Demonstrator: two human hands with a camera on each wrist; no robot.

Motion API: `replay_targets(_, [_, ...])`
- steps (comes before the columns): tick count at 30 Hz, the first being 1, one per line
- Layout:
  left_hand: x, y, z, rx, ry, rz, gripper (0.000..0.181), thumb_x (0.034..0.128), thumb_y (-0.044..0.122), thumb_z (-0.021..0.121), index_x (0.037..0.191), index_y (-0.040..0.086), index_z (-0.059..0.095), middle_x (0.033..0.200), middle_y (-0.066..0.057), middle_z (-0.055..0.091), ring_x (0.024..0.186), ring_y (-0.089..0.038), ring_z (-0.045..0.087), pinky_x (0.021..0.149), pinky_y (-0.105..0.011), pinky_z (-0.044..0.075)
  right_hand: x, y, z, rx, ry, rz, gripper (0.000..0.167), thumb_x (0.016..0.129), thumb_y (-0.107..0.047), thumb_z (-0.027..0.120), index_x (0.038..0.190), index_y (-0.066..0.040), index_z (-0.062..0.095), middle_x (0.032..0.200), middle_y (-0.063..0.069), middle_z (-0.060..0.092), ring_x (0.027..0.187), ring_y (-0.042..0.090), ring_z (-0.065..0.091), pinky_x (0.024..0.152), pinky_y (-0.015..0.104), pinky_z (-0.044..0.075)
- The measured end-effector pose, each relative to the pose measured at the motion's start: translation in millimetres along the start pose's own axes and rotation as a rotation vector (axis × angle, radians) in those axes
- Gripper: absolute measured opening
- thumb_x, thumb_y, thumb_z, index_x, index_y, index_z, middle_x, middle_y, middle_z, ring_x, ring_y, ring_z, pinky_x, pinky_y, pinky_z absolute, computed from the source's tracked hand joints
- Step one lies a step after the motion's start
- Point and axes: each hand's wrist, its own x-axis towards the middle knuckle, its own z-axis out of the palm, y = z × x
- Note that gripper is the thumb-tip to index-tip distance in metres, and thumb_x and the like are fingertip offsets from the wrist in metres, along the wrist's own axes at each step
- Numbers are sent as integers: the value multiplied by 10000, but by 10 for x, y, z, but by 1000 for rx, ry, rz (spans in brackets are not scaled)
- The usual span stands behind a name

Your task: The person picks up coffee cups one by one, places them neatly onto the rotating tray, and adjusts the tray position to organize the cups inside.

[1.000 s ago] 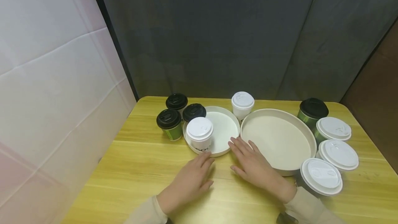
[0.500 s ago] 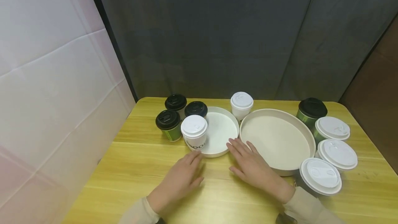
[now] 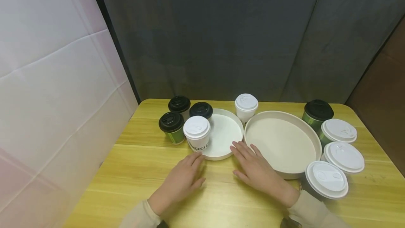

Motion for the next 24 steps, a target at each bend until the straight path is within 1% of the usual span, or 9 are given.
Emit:
replay_targets(5, [-9, 0, 1, -3, -2, -5, 688, 871, 400, 722, 1413, 42, 496, 1453, -132, 518, 1335, -291, 519, 1108, -463, 459, 4, -6, 5, -2, -3, 2, 740, 910, -419, 660, 1504, -58, 403, 1579, 125, 395, 1454, 342, 393, 1168, 584, 336])
replay_targets(8, [-15, -6, -4, -12, 9, -4, 692, 865, 394, 728, 1414, 44, 494, 1452, -138, 518, 1332, -294, 519, 1105, -470, 460, 21, -22, 2, 3, 17, -13, 727, 916, -413, 655, 1503, -65, 404, 1571, 119, 409, 1444, 330, 410, 1167, 571, 348])
replay_targets(10, [-15, -8, -36, -16, 20, -15, 688, 865, 384, 731, 1418, 49, 494, 1445, -138, 523, 1327, -294, 522, 1098, -472, 466, 44, -41, -12, 13, 40, -32, 709, 920, -400, 656, 1498, -70, 414, 1553, 111, 437, 1428, 311, 434, 1162, 553, 366])
replay_targets(12, [-7, -8, -99, -20, 31, -31, 671, 870, 368, 732, 1416, 55, 500, 1428, -135, 541, 1316, -293, 531, 1091, -473, 471, 76, -71, -35, 40, 64, -49, 684, 921, -380, 661, 1489, -77, 429, 1526, 98, 474, 1401, 285, 469, 1151, 521, 395])
replay_targets(15, [22, -10, -266, 4, 50, -59, 589, 885, 347, 718, 1377, 70, 548, 1337, -115, 617, 1232, -292, 595, 1045, -465, 504, 126, -148, -111, 143, 70, -50, 635, 932, -360, 656, 1476, -104, 454, 1483, 66, 530, 1358, 245, 523, 1130, 471, 436])
replay_targets(17, [36, -27, -385, 37, 82, -69, 522, 882, 338, 722, 1318, 79, 598, 1248, -101, 673, 1143, -294, 647, 987, -460, 535, 157, -222, -160, 246, 56, -34, 600, 942, -346, 647, 1471, -130, 465, 1465, 44, 551, 1338, 229, 546, 1117, 442, 455])
replay_targets(20, [64, -79, -550, 95, 152, -84, 425, 871, 329, 734, 1218, 96, 661, 1114, -82, 729, 1001, -289, 699, 874, -447, 576, 218, -336, -224, 412, 11, -5, 564, 957, -328, 633, 1474, -174, 468, 1466, 16, 554, 1340, 207, 549, 1116, 420, 460])
replay_targets(22, [84, -130, -638, 114, 197, -102, 379, 863, 317, 744, 1169, 102, 683, 1068, -74, 743, 948, -283, 713, 800, -435, 592, 275, -410, -248, 503, -29, 0, 562, 963, -316, 624, 1481, -174, 459, 1482, 14, 537, 1345, 202, 544, 1129, 416, 447])
replay_targets(24, [109, -184, -721, 115, 229, -121, 344, 866, 305, 745, 1140, 103, 695, 1047, -71, 748, 914, -277, 717, 738, -417, 596, 336, -484, -264, 578, -76, 1, 572, 971, -318, 611, 1497, -174, 437, 1505, 5, 512, 1353, 189, 535, 1148, 414, 427])
